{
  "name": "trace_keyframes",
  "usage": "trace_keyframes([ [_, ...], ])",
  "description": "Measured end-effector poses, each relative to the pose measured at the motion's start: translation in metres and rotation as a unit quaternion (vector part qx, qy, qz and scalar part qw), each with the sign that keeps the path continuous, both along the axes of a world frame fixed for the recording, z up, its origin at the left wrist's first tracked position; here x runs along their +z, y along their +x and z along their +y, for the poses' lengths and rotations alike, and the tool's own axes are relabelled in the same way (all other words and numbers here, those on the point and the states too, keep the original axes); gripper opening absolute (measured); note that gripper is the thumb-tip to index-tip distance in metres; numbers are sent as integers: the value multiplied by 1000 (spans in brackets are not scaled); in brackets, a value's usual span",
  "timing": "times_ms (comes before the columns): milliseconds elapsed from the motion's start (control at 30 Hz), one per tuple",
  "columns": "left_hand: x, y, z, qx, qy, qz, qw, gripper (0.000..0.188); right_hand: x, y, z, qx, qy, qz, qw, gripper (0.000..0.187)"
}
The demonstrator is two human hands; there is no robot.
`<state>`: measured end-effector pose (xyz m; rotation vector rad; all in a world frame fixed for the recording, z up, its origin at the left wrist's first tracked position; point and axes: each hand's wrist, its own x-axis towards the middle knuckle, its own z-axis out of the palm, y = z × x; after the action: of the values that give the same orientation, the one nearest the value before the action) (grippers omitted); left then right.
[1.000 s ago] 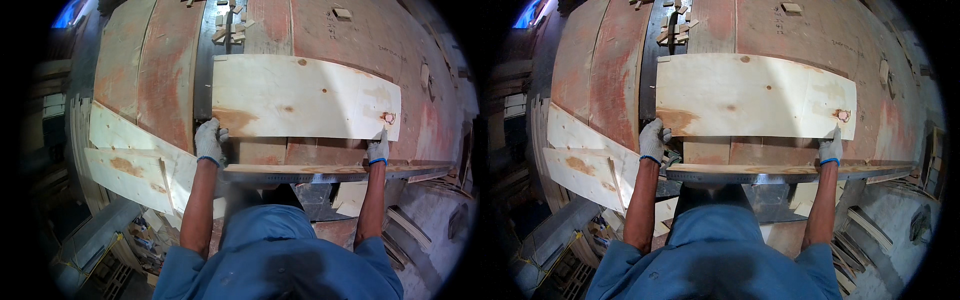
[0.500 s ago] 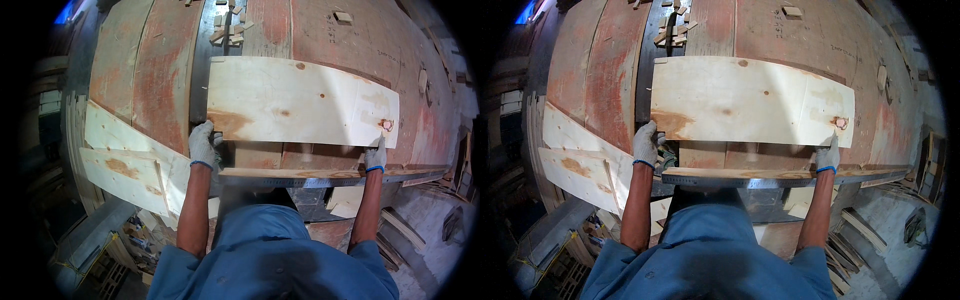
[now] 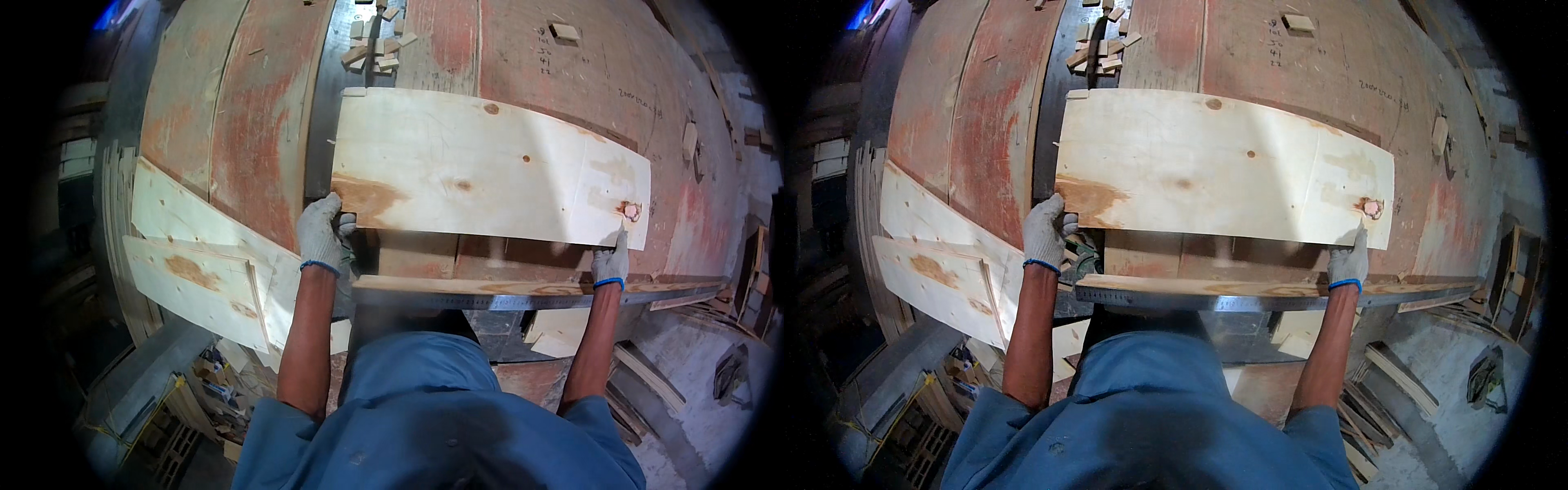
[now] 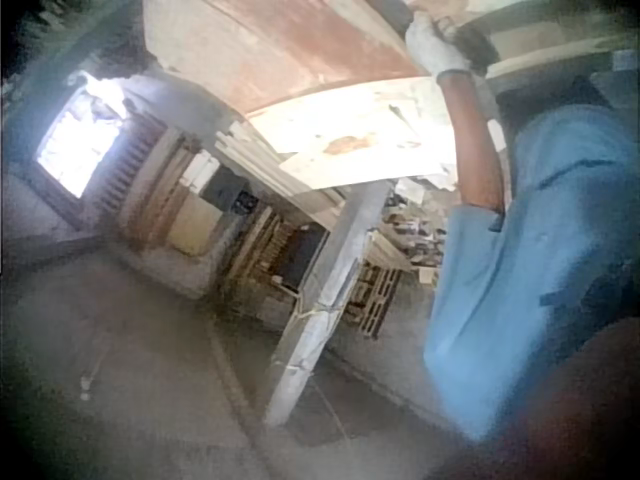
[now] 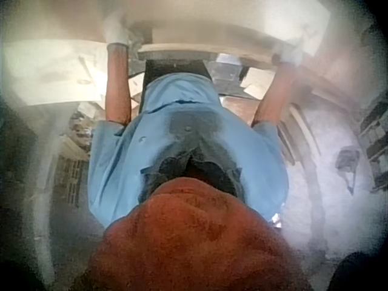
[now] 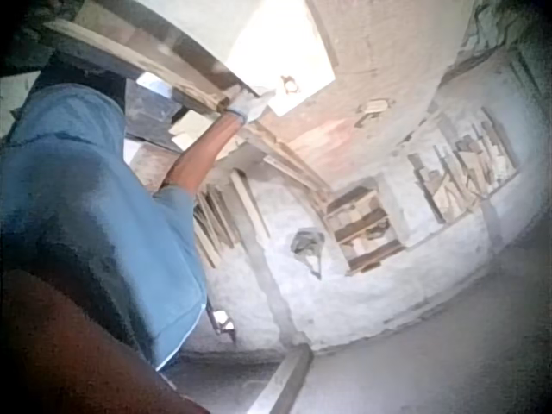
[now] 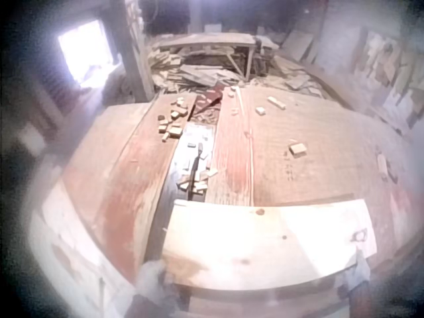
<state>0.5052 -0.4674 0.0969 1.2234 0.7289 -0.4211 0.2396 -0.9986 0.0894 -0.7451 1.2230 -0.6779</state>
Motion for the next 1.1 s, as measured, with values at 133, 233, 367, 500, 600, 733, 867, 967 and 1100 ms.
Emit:
trace_keyframes([
  [133, 2, 2, 1, -8, -4, -9, 1000, 11, -2, -1, -5, 7, 0, -5, 1000, 43],
  [233, 3, 7, 6, -58, -5, -11, 998, 20, 2, 0, 0, 12, -12, -5, 1000, 45],
  [367, 6, 14, 4, -55, 21, -14, 998, 19, 4, 2, 5, 1, -16, -8, 1000, 45],
  [500, 10, 17, 1, -51, 44, -10, 998, 19, 15, 6, 12, 1, -20, -5, 1000, 45],
  [600, 3, 18, 6, -53, 21, -4, 998, 18, 18, 8, 14, 6, -14, -7, 1000, 46],
  [733, 4, 19, 7, -53, -3, -12, 999, 16, 19, 10, 12, -5, -16, -18, 1000, 45],
  [867, 4, 18, 7, -50, -3, 0, 999, 20, 23, 15, 11, 0, -5, -25, 1000, 43],
  [967, 5, 18, 12, -73, -51, -4, 996, 23, 23, 8, 9, 28, -31, -49, 998, 42],
  [1100, 14, 26, 20, -92, -78, -44, 992, 26, 43, 8, 18, 23, -74, -17, 997, 34],
])
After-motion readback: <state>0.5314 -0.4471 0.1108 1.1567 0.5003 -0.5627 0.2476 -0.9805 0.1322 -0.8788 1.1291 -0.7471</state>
